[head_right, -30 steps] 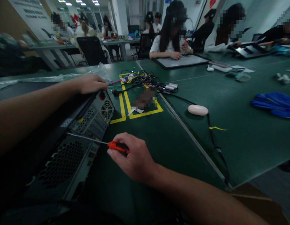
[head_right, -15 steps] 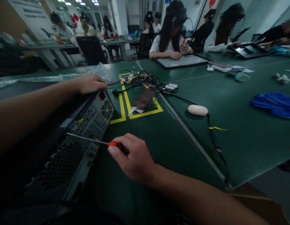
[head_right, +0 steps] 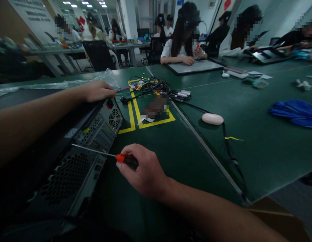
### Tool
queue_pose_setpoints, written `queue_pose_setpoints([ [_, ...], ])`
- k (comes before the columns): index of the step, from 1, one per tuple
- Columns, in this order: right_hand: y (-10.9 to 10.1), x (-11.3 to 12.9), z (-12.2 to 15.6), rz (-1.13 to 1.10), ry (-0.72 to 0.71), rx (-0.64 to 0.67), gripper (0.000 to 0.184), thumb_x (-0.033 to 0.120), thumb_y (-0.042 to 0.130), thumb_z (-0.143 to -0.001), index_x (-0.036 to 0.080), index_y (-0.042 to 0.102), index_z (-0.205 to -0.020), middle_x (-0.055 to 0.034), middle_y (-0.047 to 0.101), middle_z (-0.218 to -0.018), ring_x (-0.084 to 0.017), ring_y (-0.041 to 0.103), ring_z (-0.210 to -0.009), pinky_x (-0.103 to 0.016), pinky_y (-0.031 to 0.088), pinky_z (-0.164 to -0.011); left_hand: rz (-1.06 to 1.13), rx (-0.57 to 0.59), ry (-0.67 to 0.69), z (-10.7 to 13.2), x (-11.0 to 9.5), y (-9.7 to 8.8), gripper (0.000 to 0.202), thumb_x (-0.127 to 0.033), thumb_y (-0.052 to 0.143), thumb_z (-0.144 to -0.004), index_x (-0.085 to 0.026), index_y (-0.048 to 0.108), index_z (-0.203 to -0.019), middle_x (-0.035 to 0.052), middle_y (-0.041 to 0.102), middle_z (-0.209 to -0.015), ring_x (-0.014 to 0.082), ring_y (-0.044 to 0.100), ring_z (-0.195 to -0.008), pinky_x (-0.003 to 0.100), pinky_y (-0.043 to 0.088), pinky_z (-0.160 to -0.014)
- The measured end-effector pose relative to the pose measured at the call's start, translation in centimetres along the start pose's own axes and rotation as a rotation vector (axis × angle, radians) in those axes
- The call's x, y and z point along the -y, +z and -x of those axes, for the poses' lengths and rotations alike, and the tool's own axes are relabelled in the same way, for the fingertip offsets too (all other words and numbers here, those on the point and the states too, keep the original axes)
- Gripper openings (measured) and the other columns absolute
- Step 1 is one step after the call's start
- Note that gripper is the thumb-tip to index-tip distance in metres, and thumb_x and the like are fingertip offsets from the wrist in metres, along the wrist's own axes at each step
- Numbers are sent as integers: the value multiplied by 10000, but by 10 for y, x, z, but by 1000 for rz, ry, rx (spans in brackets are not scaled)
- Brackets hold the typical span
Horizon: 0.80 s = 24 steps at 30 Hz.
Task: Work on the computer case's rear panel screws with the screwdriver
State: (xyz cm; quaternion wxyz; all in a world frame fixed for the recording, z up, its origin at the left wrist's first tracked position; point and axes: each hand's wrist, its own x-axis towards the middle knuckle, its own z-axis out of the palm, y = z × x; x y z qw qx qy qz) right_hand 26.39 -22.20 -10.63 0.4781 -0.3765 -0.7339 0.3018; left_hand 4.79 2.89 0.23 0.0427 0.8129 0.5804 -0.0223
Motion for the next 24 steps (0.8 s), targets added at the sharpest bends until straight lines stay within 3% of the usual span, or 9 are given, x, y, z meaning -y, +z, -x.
queue_pose_setpoints([
  [16, 1, 0, 1, -12, -1, -3, 141, 151, 755, -906, 199, 659, -998, 0, 700, -876, -138, 633, -715, -249, 507, -665, 5, 17, 21, 1, -2, -2, 606, -573, 432, -801, -188, 821, -1059, 134, 750, -1028, 343, 669, -999, 416, 500, -916],
  [24, 1, 1, 1, -11, 12, 3, 132, 174, 743, -911, 215, 652, -997, -12, 722, -898, -152, 655, -735, -271, 535, -690, -4, 25, 24, 1, -1, -3, 601, -570, 420, -820, -171, 805, -1052, 137, 760, -1049, 311, 671, -984, 376, 494, -874],
])
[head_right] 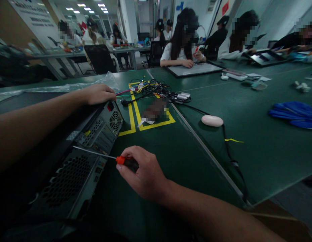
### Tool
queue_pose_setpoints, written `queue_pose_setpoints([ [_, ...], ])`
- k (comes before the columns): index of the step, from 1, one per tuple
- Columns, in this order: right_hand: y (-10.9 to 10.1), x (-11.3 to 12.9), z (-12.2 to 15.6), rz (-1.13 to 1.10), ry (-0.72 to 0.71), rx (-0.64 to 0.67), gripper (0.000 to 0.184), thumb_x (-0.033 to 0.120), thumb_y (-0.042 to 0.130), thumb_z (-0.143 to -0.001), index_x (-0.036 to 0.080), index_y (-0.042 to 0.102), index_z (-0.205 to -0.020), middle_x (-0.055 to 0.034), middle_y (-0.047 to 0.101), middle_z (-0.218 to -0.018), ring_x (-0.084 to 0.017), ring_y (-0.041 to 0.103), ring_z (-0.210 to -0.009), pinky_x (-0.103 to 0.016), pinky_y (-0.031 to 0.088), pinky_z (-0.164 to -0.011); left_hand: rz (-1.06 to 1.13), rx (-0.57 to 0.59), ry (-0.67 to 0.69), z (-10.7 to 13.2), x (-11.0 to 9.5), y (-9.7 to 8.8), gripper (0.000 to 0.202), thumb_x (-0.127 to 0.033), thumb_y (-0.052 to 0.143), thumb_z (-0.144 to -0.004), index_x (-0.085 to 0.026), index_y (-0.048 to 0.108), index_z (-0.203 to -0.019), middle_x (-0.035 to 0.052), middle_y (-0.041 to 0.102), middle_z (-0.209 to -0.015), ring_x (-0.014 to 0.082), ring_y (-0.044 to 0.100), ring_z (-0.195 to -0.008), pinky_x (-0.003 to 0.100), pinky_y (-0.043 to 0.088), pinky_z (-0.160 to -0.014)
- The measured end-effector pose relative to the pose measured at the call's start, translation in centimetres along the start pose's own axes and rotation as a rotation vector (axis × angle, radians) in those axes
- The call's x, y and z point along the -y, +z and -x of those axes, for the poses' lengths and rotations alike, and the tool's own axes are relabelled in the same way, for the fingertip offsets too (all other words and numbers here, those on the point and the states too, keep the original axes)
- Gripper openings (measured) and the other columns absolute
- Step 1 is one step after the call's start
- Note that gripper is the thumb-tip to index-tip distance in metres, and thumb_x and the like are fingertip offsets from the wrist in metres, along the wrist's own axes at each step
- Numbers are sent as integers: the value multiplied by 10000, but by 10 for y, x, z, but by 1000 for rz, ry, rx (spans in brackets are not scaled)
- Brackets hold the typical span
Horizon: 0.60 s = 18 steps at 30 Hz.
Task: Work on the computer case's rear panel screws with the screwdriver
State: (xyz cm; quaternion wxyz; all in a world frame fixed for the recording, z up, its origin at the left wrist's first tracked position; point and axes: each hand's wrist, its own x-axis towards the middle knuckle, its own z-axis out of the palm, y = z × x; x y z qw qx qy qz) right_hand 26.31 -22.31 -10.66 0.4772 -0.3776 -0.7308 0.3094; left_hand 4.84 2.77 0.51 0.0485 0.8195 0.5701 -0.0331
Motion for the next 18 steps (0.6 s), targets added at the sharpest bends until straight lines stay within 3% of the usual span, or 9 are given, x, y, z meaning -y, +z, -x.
queue_pose_setpoints([
  [7, 0, 0, 0, -11, 9, 3, 127, 177, 744, -910, 214, 654, -992, -11, 717, -891, -152, 655, -733, -270, 538, -688, -7, -26, 1, 0, 1, 2, 599, -584, 408, -819, -202, 819, -1027, 121, 764, -1049, 310, 667, -982, 365, 498, -884],
  [18, -1, 3, -2, -17, 24, 11, 112, 189, 741, -912, 212, 656, -982, -5, 708, -875, -146, 632, -705, -269, 525, -675, 8, 13, 19, 3, -3, -1, 637, -557, 436, -790, -136, 818, -1079, 153, 745, -1032, 325, 660, -979, 389, 485, -887],
])
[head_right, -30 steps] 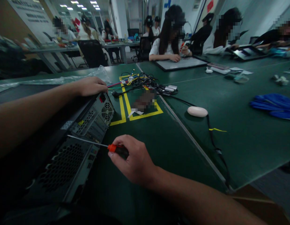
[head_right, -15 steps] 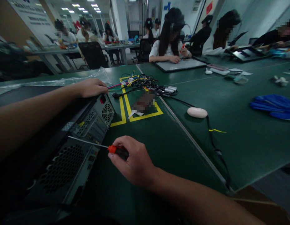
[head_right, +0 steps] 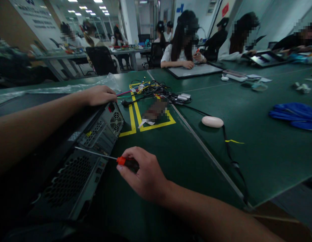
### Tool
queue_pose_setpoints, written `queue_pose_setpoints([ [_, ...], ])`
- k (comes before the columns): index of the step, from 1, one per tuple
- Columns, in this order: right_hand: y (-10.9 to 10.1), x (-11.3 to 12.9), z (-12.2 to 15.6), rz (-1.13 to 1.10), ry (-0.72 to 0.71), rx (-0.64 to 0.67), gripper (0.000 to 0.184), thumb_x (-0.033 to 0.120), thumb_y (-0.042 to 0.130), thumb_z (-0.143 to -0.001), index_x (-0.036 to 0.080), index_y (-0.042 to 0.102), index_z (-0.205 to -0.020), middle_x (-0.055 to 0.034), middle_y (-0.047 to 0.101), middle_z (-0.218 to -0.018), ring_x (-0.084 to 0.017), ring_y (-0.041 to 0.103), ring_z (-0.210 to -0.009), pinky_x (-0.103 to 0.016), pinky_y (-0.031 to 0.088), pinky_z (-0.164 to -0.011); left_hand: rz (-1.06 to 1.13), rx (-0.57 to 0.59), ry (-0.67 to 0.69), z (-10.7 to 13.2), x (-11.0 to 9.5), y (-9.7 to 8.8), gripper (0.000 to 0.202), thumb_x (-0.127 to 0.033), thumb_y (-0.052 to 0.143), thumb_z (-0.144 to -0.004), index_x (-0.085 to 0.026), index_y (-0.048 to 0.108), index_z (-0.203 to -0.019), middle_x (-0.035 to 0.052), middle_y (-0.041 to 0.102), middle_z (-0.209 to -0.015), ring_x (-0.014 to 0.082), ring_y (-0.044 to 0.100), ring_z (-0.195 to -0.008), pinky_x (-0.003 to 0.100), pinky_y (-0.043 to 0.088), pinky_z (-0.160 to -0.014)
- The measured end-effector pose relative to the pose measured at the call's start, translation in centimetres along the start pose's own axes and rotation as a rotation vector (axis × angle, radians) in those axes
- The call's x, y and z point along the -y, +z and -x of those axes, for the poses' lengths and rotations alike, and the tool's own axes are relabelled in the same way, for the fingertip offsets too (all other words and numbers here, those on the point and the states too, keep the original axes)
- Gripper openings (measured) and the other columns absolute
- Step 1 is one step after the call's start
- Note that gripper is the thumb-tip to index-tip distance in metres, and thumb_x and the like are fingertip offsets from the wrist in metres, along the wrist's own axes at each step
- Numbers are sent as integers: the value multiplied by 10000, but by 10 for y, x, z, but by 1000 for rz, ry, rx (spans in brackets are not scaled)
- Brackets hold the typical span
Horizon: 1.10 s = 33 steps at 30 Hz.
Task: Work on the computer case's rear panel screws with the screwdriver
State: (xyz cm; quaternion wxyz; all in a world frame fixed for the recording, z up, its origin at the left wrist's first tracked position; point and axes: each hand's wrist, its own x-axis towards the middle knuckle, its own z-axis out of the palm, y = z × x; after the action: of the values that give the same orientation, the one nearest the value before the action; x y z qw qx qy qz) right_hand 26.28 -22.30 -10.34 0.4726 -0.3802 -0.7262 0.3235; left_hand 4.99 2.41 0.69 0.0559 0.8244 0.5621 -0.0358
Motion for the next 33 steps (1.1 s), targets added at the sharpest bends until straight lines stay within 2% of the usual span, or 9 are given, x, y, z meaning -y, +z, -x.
queue_pose_setpoints([
  [5, 1, -1, 1, -3, 1, -10, 112, 194, 742, -910, 218, 656, -979, -3, 712, -868, -144, 625, -690, -266, 521, -658, 1, -36, 9, -2, 3, 4, 575, -566, 414, -814, -190, 814, -987, 120, 748, -955, 306, 662, -939, 373, 495, -843],
  [10, 0, -1, 1, -1, -14, -16, 118, 189, 747, -903, 212, 660, -978, -3, 706, -862, -142, 620, -693, -263, 519, -660, 6, -47, 14, -2, 3, 3, 546, -565, 431, -799, -199, 811, -938, 124, 754, -950, 303, 661, -919, 376, 498, -835],
  [14, 0, -1, 1, 2, -5, -9, 113, 196, 747, -907, 212, 663, -981, -5, 711, -867, -146, 630, -704, -266, 524, -670, -8, -50, 20, -1, 2, 1, 547, -568, 434, -802, -211, 819, -953, 115, 749, -918, 302, 659, -911, 376, 494, -830],
  [19, 0, -1, 1, 6, -8, -16, 107, 199, 751, -911, 204, 673, -984, -6, 711, -864, -147, 647, -719, -258, 516, -664, -8, -18, 4, -1, 1, 0, 589, -566, 440, -787, -190, 824, -1026, 128, 753, -998, 312, 658, -962, 371, 495, -867],
  [23, -1, 0, 1, 35, -8, -14, 91, 227, 744, -924, 202, 694, -995, -15, 716, -871, -154, 648, -717, -268, 513, -662, -2, -18, 2, 0, 0, 0, 595, -557, 438, -782, -183, 825, -1036, 133, 756, -990, 330, 658, -967, 389, 506, -866],
  [26, -2, 0, -1, 73, -20, -5, 70, 261, 699, -972, 200, 727, -990, -25, 715, -861, -166, 650, -733, -291, 514, -696, -21, -20, -6, 1, -2, 0, 603, -554, 423, -792, -177, 822, -1043, 125, 753, -998, 318, 662, -982, 370, 506, -874],
  [30, -1, 1, 0, 61, 5, 42, 172, 272, 604, -1036, 198, 751, -984, -26, 701, -820, -168, 649, -725, -294, 506, -679, -24, -13, -9, 1, -2, 0, 622, -557, 406, -805, -166, 816, -1063, 131, 751, -1012, 311, 665, -976, 367, 499, -879],
  [33, 1, -1, 2, 26, 22, 29, 133, 295, 688, -979, 217, 697, -1085, -18, 722, -874, -173, 667, -751, -292, 518, -686, -12, -17, -7, 1, -1, 0, 614, -561, 415, -802, -173, 819, -1055, 136, 753, -1016, 319, 662, -968, 385, 496, -886],
])
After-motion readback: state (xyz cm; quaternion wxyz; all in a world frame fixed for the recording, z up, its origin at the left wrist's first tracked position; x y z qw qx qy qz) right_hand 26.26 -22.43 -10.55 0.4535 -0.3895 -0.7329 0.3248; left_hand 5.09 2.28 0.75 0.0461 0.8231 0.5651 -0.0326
